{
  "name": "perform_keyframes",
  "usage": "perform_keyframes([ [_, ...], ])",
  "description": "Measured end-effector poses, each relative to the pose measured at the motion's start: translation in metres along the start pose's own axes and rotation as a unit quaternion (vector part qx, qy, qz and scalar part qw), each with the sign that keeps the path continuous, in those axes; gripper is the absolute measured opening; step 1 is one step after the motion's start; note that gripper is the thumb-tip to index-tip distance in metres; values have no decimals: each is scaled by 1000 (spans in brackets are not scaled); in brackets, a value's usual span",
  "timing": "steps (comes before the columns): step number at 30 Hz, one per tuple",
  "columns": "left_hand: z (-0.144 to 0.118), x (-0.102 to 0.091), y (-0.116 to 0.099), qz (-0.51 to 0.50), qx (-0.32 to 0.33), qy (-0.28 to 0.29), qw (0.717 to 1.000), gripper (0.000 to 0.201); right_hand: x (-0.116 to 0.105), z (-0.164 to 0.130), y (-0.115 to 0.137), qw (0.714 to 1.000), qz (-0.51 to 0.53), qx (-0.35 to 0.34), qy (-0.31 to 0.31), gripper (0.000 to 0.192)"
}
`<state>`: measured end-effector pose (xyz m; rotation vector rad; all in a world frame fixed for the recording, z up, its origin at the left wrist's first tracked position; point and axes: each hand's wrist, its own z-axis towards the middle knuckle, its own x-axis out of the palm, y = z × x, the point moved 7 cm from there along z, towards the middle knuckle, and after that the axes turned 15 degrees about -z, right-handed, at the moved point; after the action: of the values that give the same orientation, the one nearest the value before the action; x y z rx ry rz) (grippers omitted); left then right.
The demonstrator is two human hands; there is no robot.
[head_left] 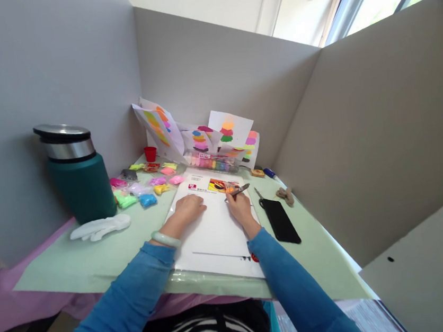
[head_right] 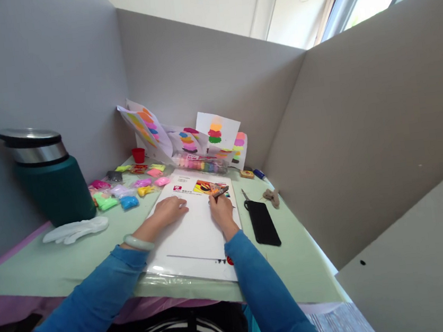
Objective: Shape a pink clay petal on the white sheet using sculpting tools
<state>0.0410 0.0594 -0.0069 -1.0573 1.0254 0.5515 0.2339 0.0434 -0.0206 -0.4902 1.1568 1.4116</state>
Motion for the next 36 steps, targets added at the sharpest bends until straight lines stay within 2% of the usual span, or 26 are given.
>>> perform_keyframes([
  [22, 2, 2, 1, 13, 5, 2, 1000, 30, -8, -8, 9, 999, -35, -22, 11, 27],
  [36, 5, 6, 5, 4, 7, -4, 1000, 31, -15, -20, 18, 997, 42, -66, 15, 18],
])
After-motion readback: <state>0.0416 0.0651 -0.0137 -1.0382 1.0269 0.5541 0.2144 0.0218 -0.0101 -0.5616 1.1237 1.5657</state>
